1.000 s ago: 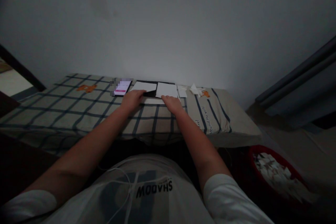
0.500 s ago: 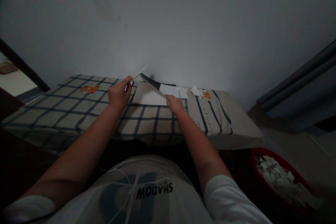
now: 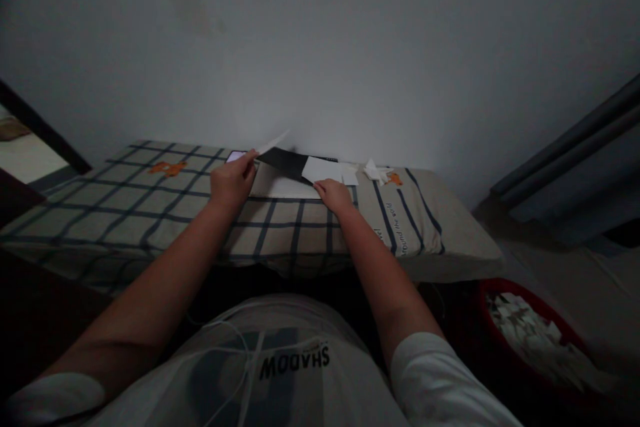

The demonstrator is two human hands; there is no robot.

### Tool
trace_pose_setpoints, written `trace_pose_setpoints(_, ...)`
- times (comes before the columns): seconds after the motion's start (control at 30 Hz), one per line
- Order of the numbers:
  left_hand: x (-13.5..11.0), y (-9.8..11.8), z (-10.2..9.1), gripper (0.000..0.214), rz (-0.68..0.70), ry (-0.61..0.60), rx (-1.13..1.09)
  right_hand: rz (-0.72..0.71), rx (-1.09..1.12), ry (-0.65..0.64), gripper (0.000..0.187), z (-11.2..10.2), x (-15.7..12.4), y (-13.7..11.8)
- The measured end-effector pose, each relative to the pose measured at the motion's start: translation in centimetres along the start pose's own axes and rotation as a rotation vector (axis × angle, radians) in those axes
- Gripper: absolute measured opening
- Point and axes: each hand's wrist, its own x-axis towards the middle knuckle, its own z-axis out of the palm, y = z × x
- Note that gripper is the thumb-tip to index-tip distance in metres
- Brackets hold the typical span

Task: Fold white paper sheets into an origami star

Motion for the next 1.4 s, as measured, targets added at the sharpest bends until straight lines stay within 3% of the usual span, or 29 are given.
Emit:
trace_pose_setpoints(0.17, -0.4, -0.5, 0.0, 0.036, 0.048, 0.081, -0.03, 0.021, -0.072, -0.001, 0.035, -0.1, 0.1, -0.5)
trace_pose_setpoints(0.3, -0.6, -0.7, 0.1, 0.035, 0.064, 0.031, -0.027, 0.096, -0.027, 0.055, 0.028, 0.0, 0.4, -0.1)
trace_pose_setpoints(0.63, -1.5, -0.3, 2.5, 0.038, 0.178, -0.455, 0.165, 0.126, 0.065, 0.124, 0.028, 0.0, 0.5, 0.1)
trace_pose_setpoints(0.8, -1.4, -0.2, 3.3, 0.034, 0.297, -0.598, 0.211, 0.115, 0.033, 0.092, 0.03, -0.4, 0.3, -0.1)
trace_pose_setpoints(1.1, -1.5, -1.3, 5.0, 0.035, 0.355, -0.682, 0.112, 0.022, -0.123, -0.03, 0.036, -0.2, 0.0, -0.6)
trace_pose_setpoints(1.2, -1.8, -1.7, 4.7, 0.036, 0.422, -0.635, 0.061, -0.015, -0.185, -0.102, 0.039, -0.4, -0.2, -0.9)
trace_pose_setpoints(1.4, -2.2, -2.4, 2.9, 0.035, 0.682, -0.523, -0.065, -0.072, -0.269, -0.179, 0.041, -0.9, -0.3, -1.6)
